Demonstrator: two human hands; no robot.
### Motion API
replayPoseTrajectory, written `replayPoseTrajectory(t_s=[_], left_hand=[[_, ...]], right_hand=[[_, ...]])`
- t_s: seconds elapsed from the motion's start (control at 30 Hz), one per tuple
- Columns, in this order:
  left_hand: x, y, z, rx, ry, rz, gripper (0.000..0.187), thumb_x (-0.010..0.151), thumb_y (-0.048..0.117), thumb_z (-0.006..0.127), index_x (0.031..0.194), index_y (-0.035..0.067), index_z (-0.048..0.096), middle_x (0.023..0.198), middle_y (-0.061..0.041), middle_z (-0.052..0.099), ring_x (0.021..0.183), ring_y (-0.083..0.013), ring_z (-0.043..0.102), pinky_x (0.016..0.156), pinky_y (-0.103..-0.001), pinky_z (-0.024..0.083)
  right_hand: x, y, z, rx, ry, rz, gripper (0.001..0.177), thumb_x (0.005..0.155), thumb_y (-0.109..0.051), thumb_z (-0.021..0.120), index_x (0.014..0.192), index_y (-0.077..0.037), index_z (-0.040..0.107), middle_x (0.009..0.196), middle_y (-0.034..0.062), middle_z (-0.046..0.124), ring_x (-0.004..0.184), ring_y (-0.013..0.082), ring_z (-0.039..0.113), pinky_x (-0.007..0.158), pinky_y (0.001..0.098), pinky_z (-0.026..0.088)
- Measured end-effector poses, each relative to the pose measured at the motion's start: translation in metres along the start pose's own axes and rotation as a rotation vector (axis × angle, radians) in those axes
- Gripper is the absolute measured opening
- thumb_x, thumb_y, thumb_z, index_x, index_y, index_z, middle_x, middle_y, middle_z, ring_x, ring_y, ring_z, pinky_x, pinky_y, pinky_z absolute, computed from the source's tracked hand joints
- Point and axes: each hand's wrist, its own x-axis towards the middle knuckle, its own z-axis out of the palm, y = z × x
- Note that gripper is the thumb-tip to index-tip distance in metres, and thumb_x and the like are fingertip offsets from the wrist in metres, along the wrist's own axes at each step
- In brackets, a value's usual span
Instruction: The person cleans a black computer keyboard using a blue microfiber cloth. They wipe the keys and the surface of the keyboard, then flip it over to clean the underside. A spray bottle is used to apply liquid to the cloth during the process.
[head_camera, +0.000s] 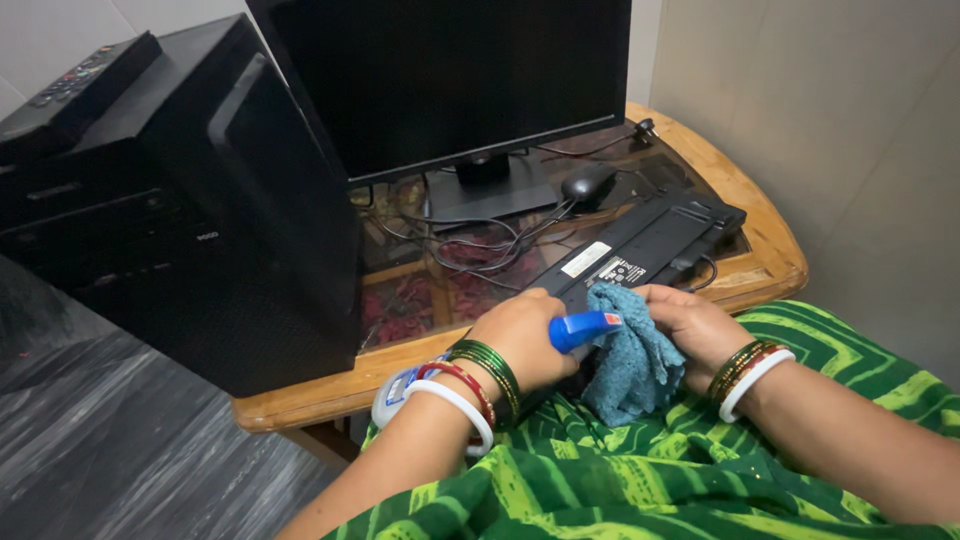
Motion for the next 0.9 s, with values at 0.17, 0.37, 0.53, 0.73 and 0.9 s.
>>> replayPoseTrajectory(t_s=[0.17, 0.37, 0.53, 0.73, 0.9], left_hand=[[0.0, -0.001, -0.005, 0.017, 0.122, -0.054, 0.027, 0.07, 0.026, 0.078, 0.09, 0.009, 0.073, 0.104, -0.012, 0.067, 0.099, -0.0367, 0.066, 0.088, -0.046, 0.053], [-0.001, -0.002, -0.008, -0.043, 0.128, -0.059, 0.028, 0.069, 0.021, 0.077, 0.094, 0.011, 0.072, 0.104, -0.012, 0.065, 0.098, -0.0374, 0.066, 0.085, -0.048, 0.052], [-0.005, 0.003, 0.0, 0.018, 0.108, -0.058, 0.023, 0.071, 0.018, 0.074, 0.092, 0.009, 0.072, 0.106, -0.013, 0.065, 0.099, -0.0382, 0.065, 0.088, -0.047, 0.052], [-0.005, -0.003, -0.001, 0.014, 0.134, -0.036, 0.021, 0.074, 0.017, 0.073, 0.092, 0.008, 0.071, 0.104, -0.014, 0.065, 0.1, -0.0388, 0.065, 0.088, -0.048, 0.052], [-0.008, -0.003, -0.001, -0.01, 0.11, -0.027, 0.026, 0.07, 0.014, 0.074, 0.095, 0.01, 0.071, 0.104, -0.013, 0.063, 0.099, -0.0394, 0.064, 0.086, -0.049, 0.051]], right_hand=[[0.002, 0.001, -0.005, -0.016, -0.019, 0.005, 0.022, 0.098, -0.013, 0.056, 0.112, -0.002, 0.068, 0.097, 0.0126, 0.075, 0.084, 0.0217, 0.073, 0.078, 0.0396, 0.06], [0.004, 0.003, -0.004, -0.022, -0.024, 0.016, 0.019, 0.096, -0.01, 0.058, 0.109, -0.004, 0.069, 0.096, 0.0114, 0.075, 0.083, 0.0208, 0.072, 0.078, 0.0392, 0.06], [0.003, 0.001, -0.003, 0.0, -0.02, -0.018, 0.019, 0.097, -0.011, 0.057, 0.111, -0.002, 0.068, 0.098, 0.0114, 0.075, 0.085, 0.0202, 0.072, 0.08, 0.0388, 0.06], [-0.005, -0.009, 0.001, 0.096, 0.053, -0.038, 0.022, 0.098, -0.011, 0.053, 0.115, -0.002, 0.065, 0.103, 0.0127, 0.073, 0.09, 0.0217, 0.072, 0.085, 0.0401, 0.059], [-0.004, -0.009, 0.001, 0.128, 0.028, -0.055, 0.023, 0.099, -0.01, 0.052, 0.117, -0.002, 0.065, 0.105, 0.012, 0.073, 0.092, 0.0211, 0.072, 0.088, 0.0395, 0.058]])
